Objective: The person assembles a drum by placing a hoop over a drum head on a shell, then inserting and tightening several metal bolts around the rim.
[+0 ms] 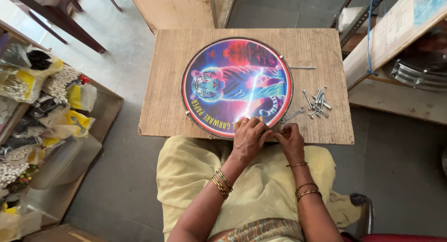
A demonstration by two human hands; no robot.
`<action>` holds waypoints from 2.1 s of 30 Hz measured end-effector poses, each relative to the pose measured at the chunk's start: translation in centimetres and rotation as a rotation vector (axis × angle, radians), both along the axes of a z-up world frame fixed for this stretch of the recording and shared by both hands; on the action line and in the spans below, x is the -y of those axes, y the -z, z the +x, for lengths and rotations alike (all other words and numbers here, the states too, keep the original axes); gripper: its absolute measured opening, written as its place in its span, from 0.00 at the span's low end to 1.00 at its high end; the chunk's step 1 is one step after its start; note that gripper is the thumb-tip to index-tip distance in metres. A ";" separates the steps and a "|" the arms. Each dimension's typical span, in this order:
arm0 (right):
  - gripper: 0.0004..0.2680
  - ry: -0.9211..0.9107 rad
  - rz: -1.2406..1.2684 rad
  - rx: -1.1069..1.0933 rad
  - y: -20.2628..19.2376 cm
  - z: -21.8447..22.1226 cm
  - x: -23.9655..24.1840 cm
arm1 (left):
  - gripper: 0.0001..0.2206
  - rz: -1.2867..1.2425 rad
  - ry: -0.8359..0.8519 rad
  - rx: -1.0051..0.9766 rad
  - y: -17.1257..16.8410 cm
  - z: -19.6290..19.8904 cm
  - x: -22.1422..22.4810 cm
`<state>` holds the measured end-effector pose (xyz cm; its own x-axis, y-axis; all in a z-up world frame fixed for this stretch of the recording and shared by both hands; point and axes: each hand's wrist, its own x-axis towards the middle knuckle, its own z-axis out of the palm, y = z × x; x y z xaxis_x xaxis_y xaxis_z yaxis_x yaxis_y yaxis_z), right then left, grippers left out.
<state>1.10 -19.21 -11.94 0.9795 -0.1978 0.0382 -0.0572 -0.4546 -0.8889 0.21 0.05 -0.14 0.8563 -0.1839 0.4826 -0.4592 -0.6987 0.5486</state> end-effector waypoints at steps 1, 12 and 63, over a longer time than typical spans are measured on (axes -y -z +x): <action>0.17 -0.046 0.014 -0.014 -0.1 -0.3 0.0 | 0.07 -0.001 -0.002 -0.002 0.1 -0.2 0.0; 0.12 0.097 0.088 0.039 3.7 0.3 0.8 | 0.07 -0.005 0.005 -0.013 -0.1 -0.1 0.0; 0.14 -0.035 1.589 -0.732 7.2 -0.4 -3.8 | 0.07 0.005 0.012 -0.031 -0.5 -0.2 -0.2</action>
